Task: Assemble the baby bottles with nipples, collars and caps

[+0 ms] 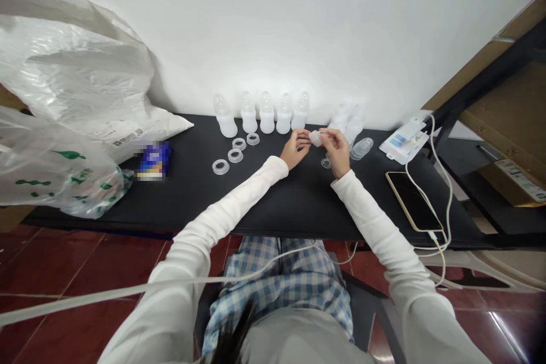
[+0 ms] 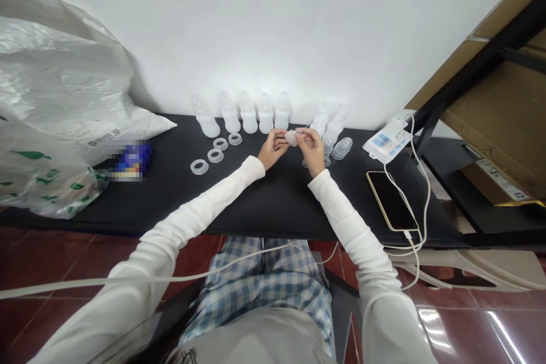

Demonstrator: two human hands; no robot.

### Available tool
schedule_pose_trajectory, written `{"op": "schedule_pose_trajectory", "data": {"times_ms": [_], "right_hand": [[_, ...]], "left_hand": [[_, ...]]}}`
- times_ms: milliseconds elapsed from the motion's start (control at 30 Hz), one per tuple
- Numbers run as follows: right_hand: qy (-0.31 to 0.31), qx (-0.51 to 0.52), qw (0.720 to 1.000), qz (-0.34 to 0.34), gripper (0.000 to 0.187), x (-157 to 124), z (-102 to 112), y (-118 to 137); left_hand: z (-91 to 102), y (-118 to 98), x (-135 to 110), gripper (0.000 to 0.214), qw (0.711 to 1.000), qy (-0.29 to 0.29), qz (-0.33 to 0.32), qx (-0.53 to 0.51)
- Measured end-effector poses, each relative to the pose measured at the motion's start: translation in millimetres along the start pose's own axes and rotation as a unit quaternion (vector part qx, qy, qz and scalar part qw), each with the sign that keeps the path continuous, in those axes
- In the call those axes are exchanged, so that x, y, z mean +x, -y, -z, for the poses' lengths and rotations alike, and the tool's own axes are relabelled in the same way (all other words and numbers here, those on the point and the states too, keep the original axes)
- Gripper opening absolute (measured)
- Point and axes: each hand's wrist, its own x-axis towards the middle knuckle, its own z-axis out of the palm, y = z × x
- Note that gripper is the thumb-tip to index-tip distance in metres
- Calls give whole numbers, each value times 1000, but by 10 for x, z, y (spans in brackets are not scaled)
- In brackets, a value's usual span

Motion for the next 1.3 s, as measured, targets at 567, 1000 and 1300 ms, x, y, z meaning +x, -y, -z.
{"op": "schedule_pose_trajectory", "data": {"times_ms": [567, 1000, 1300], "right_hand": [[-225, -102, 965, 87, 40, 161, 291, -90], [81, -19, 997, 1, 41, -107, -17, -60], [157, 44, 987, -7, 32, -175, -23, 88]], "left_hand": [[-431, 23, 443, 43, 977, -4, 45, 206], [704, -299, -334, 68, 989, -68, -1, 131], [655, -367, -313, 55, 966, -127, 227, 5]]}}
